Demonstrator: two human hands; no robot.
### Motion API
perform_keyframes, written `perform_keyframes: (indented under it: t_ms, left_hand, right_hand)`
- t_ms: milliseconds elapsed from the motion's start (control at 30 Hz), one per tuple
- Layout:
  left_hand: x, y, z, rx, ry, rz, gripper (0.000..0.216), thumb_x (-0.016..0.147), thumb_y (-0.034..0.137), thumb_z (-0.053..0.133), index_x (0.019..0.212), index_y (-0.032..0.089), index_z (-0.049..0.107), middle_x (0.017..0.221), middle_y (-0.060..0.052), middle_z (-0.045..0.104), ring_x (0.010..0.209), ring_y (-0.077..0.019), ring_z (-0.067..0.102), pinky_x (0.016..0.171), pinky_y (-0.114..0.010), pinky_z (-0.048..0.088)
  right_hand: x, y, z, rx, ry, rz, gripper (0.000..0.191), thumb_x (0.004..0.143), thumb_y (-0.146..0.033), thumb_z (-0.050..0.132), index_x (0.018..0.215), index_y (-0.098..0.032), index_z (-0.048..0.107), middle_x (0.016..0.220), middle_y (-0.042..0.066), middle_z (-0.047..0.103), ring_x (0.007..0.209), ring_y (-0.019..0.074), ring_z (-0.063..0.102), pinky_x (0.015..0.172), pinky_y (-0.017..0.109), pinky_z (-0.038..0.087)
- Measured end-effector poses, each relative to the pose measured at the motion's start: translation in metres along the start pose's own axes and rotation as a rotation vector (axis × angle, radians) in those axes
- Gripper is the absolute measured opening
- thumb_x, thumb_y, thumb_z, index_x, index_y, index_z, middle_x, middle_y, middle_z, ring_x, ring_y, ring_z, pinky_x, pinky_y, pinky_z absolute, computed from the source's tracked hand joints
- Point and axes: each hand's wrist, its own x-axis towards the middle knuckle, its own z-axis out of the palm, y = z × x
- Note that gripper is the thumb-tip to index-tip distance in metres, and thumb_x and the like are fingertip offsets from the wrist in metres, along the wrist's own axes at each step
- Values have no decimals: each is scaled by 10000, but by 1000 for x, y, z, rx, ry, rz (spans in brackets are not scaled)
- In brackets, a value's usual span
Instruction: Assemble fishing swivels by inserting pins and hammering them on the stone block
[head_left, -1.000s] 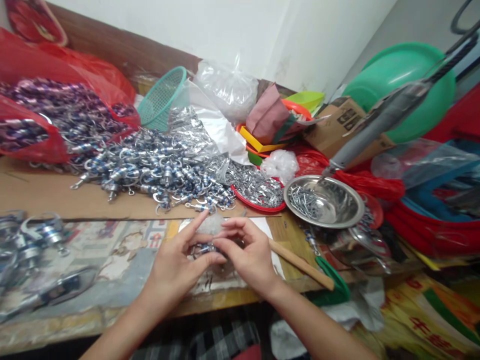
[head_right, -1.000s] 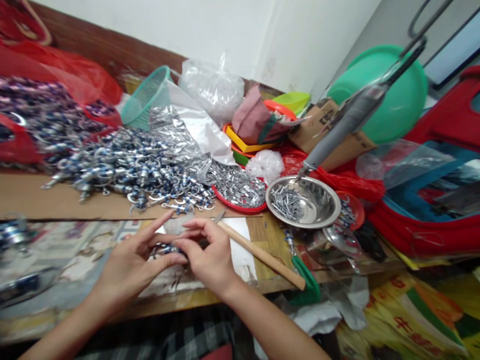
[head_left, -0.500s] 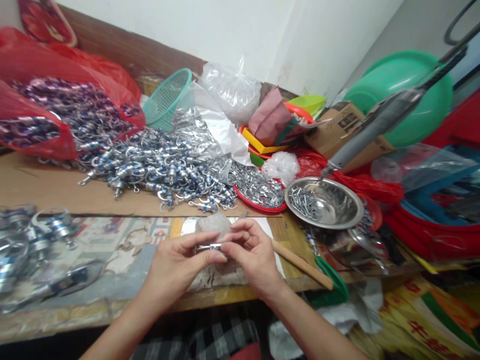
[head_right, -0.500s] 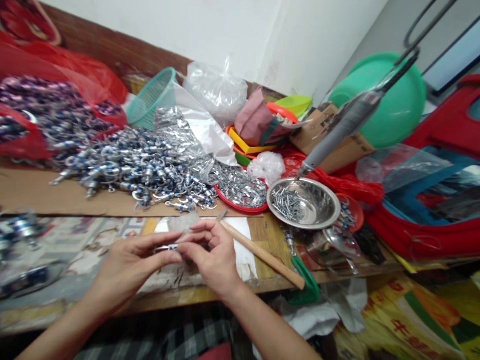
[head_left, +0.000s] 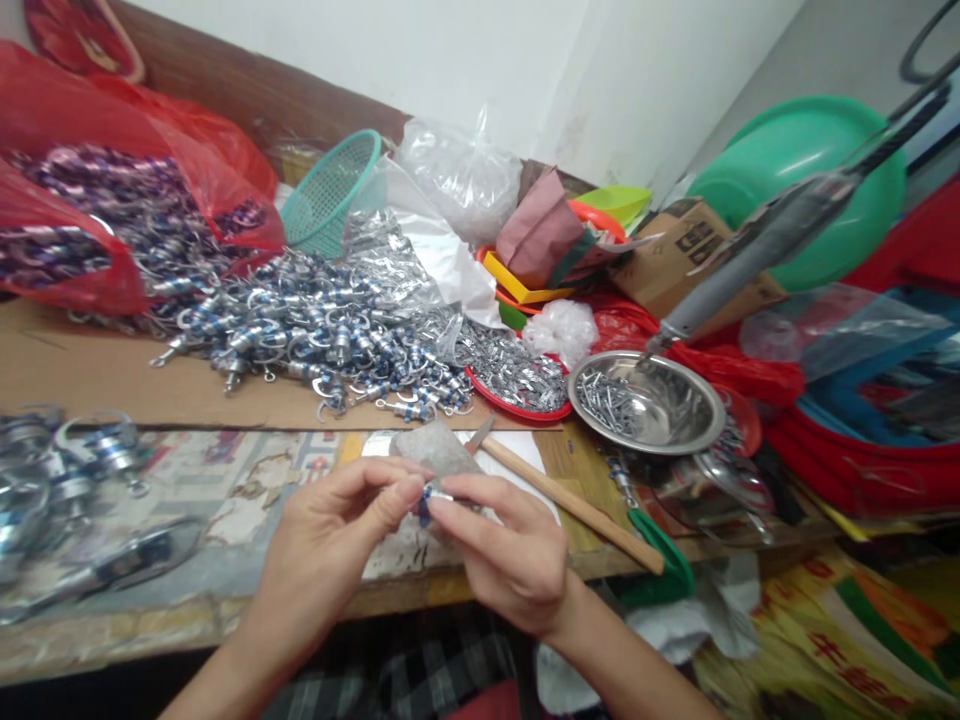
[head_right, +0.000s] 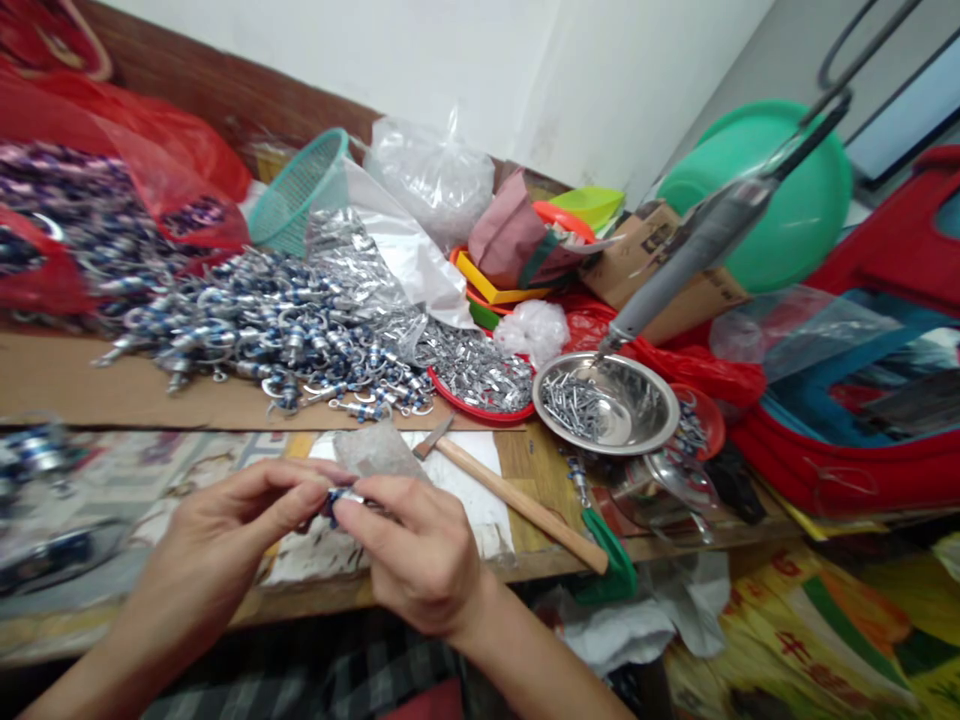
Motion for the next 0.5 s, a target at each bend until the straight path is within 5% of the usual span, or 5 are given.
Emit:
perform_keyframes:
  t_ms: [300,500]
  left_hand:
    - [1,-7,0,10,32,-44,186,687,372,663,738,194,685,741,-5,701,700,-155,618,656,-229,478]
    - [-8,-13,4,-212,-40,-84,580,643,302,718,1176,250,496,844,5,686,843,-174,636,751,-256,515]
  right_hand:
    - [9,-13,7,191,66,350,179,740,-71,615,881,-140,700,796,92,659,719,147,624,627,240,526]
    - [10,-13,1,320,-34,669,99,715,-167,667,792,-151,728,713,54,669,624,131,612,520,210,478]
